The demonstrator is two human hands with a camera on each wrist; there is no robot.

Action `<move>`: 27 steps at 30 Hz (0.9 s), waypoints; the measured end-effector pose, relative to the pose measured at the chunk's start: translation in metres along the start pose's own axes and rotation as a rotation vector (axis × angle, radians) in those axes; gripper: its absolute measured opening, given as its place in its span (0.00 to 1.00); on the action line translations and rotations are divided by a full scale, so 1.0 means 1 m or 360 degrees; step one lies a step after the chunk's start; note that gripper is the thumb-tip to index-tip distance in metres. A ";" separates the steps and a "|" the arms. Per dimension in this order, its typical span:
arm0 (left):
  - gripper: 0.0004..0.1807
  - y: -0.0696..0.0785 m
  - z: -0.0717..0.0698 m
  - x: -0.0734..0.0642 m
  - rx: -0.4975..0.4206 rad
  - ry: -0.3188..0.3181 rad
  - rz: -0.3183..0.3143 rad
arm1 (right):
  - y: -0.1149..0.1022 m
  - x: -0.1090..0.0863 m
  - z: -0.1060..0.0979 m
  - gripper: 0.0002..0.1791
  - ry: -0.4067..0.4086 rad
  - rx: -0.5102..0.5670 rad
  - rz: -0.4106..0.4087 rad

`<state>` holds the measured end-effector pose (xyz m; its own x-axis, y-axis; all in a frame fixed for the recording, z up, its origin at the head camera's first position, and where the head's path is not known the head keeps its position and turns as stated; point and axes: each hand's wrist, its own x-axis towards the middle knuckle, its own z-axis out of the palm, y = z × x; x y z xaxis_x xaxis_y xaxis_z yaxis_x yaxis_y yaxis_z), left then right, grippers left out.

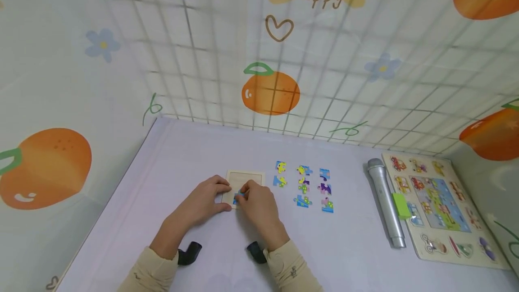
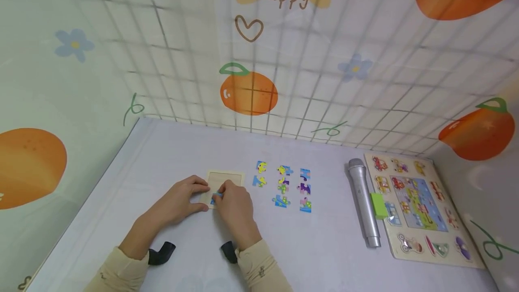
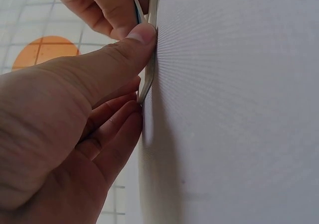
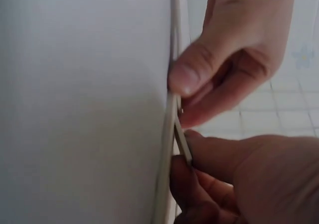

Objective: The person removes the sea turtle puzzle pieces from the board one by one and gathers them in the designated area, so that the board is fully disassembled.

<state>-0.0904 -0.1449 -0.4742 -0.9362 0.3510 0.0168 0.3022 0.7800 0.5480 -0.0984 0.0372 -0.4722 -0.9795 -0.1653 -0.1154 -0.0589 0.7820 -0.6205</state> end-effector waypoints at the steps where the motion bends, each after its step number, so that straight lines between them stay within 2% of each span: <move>1: 0.29 0.000 0.000 0.000 0.0003 0.0000 0.0002 | 0.001 0.000 -0.001 0.09 -0.0012 0.0003 0.0004; 10: 0.29 0.003 -0.001 0.000 0.0006 -0.0016 -0.0039 | 0.009 0.000 -0.014 0.09 -0.0049 0.0012 0.0013; 19: 0.30 0.005 -0.001 -0.001 0.0009 -0.0017 -0.0046 | 0.012 0.000 -0.026 0.10 -0.0124 0.0000 0.0098; 27: 0.29 0.005 -0.001 -0.001 0.0013 -0.0015 -0.0068 | 0.015 0.000 -0.032 0.13 -0.0133 -0.0043 0.0152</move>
<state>-0.0885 -0.1418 -0.4701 -0.9467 0.3217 -0.0144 0.2632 0.7985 0.5414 -0.1058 0.0680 -0.4560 -0.9614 -0.1383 -0.2378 0.0272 0.8124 -0.5824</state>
